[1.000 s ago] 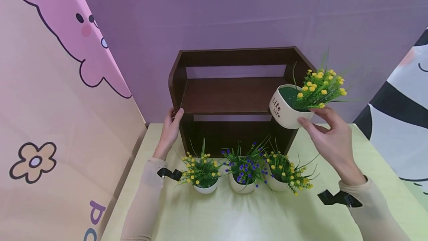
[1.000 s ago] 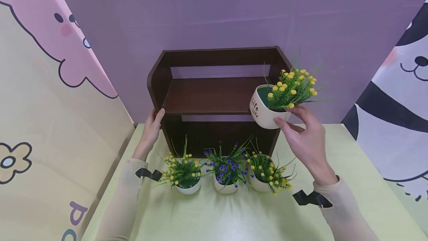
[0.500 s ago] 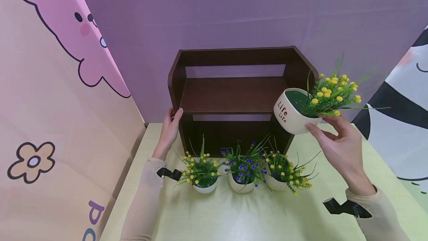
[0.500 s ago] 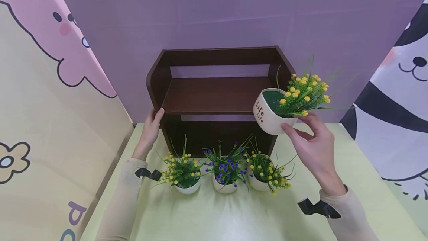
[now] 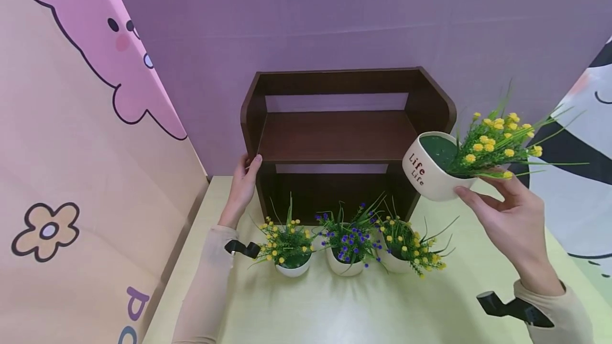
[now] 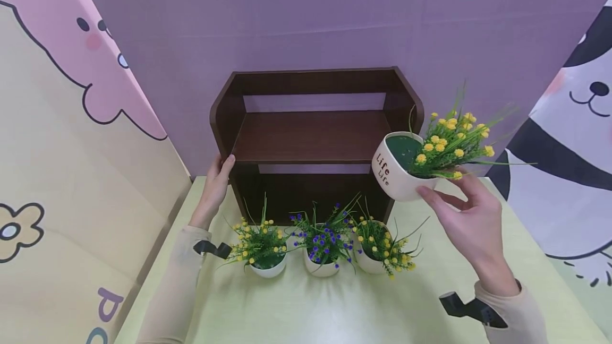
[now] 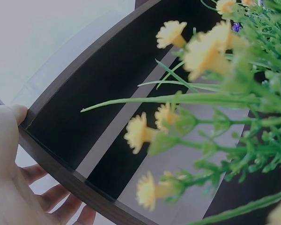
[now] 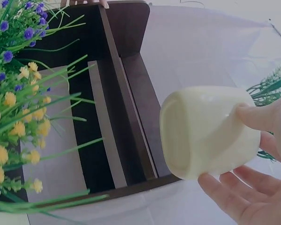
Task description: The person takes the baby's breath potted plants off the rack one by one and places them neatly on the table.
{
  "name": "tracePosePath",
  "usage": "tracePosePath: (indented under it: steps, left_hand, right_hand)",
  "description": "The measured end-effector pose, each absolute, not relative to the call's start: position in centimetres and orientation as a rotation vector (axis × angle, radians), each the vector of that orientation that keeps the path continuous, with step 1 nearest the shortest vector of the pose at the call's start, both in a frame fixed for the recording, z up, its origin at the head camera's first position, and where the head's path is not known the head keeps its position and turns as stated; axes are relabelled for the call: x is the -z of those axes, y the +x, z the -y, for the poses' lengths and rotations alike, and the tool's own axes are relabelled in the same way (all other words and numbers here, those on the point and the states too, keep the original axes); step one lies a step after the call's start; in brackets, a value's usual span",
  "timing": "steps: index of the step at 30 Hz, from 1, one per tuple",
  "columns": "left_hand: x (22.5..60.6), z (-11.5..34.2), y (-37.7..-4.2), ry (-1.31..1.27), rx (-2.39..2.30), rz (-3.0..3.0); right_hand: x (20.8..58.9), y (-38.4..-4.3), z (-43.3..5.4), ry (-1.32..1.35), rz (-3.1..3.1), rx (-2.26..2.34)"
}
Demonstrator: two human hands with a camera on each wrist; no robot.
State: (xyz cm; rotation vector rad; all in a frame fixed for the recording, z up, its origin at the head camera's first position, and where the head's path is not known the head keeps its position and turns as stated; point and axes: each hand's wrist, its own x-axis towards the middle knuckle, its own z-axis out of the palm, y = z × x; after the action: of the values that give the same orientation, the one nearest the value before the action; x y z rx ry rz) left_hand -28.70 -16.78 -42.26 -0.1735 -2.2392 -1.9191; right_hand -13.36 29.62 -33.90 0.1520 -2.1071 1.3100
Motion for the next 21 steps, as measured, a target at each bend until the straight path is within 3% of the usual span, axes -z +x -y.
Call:
tracePosePath:
  steps: [21]
  left_hand:
    - [42.4, 16.9, -28.8, -0.206, 1.909, 2.236]
  right_hand:
    - [34.4, -11.9, -32.2, 0.020, 2.095, -1.315]
